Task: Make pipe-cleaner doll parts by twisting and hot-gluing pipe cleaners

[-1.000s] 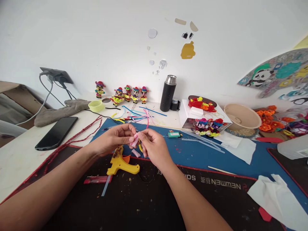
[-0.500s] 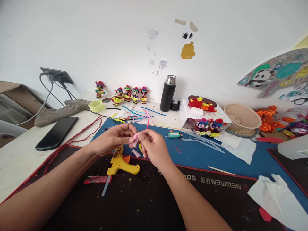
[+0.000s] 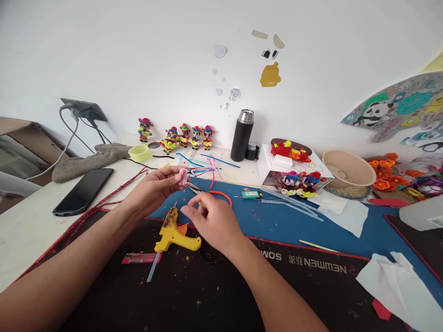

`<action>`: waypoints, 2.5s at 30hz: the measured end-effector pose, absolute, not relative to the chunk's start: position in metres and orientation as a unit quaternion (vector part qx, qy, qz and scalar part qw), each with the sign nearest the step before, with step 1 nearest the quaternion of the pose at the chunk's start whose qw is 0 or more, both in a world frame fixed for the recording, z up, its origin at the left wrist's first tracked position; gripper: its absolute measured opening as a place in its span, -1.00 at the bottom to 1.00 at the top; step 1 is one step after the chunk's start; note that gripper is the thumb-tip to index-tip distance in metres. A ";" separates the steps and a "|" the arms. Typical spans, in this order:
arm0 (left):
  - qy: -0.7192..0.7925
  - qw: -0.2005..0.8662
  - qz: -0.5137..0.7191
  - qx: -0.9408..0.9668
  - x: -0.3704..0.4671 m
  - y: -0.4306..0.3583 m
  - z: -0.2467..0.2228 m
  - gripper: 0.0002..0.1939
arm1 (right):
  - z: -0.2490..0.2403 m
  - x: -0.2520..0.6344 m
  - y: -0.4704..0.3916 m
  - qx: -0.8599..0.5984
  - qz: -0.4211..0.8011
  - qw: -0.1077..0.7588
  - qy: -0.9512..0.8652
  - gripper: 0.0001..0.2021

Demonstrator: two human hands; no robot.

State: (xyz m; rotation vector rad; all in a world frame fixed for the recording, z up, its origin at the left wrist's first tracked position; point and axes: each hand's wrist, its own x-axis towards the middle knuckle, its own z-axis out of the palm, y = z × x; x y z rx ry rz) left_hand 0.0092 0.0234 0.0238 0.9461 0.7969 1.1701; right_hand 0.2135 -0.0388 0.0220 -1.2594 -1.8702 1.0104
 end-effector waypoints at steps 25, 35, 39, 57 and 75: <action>0.370 0.648 0.533 0.398 0.006 0.027 0.023 -0.69 | 0.023 0.197 -0.055 -0.415 0.193 0.061 -0.887 -0.62; 0.366 0.564 0.647 0.358 -0.006 0.037 0.033 -0.66 | 0.028 0.207 -0.047 -0.462 0.440 0.273 -0.720 -0.72; 0.377 0.559 0.643 0.362 -0.008 0.039 0.028 -0.68 | 0.025 0.213 -0.037 -0.433 0.576 0.401 -0.566 -0.59; 0.380 0.601 0.534 0.457 0.006 0.030 0.018 -0.69 | 0.034 0.218 -0.031 -0.371 0.674 0.496 -0.402 -0.56; 0.385 0.589 0.511 0.494 0.008 0.025 0.019 -0.63 | 0.033 0.214 -0.034 -0.416 0.594 0.465 -0.508 -0.49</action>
